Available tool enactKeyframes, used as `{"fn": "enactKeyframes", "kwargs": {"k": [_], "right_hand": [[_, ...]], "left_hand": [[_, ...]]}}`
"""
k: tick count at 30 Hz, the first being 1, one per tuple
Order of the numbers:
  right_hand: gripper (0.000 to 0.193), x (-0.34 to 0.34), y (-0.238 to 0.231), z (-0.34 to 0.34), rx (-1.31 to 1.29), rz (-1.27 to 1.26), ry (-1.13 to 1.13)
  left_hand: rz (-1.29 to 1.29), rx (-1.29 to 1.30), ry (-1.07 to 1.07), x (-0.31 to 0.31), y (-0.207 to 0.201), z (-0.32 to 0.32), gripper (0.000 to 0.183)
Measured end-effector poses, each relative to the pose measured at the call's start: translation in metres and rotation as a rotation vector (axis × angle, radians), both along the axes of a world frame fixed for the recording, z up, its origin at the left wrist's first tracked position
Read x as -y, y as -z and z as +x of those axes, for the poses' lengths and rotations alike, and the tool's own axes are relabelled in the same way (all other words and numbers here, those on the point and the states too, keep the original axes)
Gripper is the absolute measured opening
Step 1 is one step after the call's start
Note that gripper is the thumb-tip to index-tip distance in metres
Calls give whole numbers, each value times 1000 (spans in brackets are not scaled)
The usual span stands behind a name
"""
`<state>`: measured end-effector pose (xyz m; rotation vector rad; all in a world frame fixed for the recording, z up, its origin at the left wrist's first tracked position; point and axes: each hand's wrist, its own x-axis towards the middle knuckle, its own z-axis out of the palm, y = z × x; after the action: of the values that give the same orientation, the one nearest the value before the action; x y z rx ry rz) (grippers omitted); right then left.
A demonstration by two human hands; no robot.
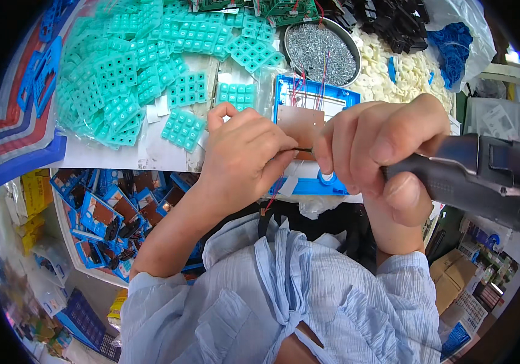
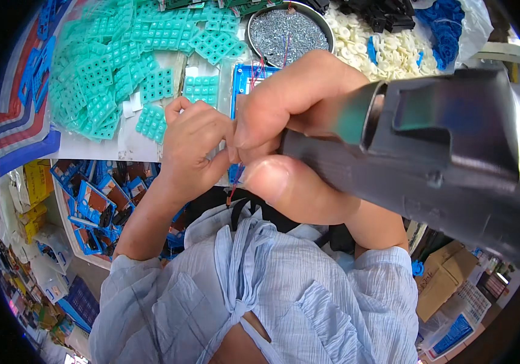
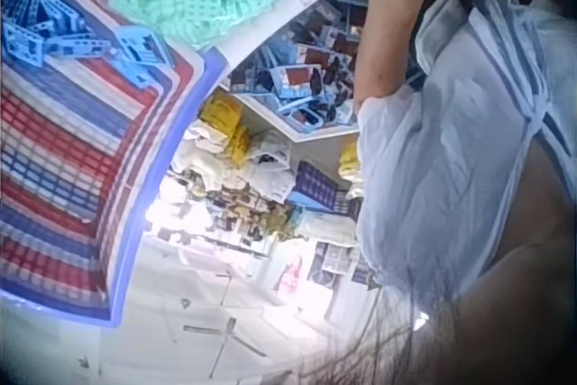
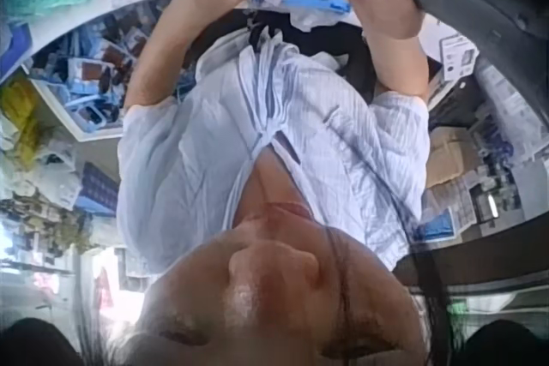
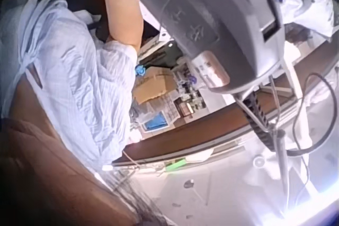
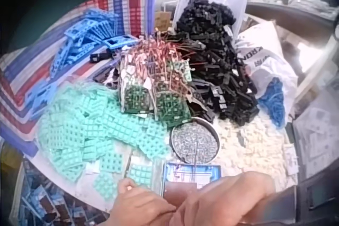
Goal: Assembling electronic components into a blue plastic toy casing using an electric screwdriver.
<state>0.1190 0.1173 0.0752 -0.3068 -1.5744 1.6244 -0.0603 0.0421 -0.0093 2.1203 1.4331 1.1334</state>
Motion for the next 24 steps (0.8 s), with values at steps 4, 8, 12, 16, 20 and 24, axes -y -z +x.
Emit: {"fn": "enactKeyframes", "kwargs": {"k": [4, 8, 12, 16, 20, 24], "right_hand": [[35, 6, 6, 7, 18, -3, 47], [34, 10, 22, 12, 37, -35, 78], [31, 10, 25, 9, 38, -39, 36], [27, 10, 26, 12, 112, 11, -12], [25, 13, 28, 9, 176, 74, -11], [24, 8, 36, 8, 170, 117, -63]], "left_hand": [[22, -106, -10, 2, -3, 5, 24], [-80, -231, 22, 5, -9, 5, 33], [-152, -254, 18, 10, -9, 6, 33], [-148, -249, 11, 10, -7, 7, 33], [-140, -241, 7, 10, -6, 7, 34], [-144, -238, 9, 10, -9, 8, 38]]}}
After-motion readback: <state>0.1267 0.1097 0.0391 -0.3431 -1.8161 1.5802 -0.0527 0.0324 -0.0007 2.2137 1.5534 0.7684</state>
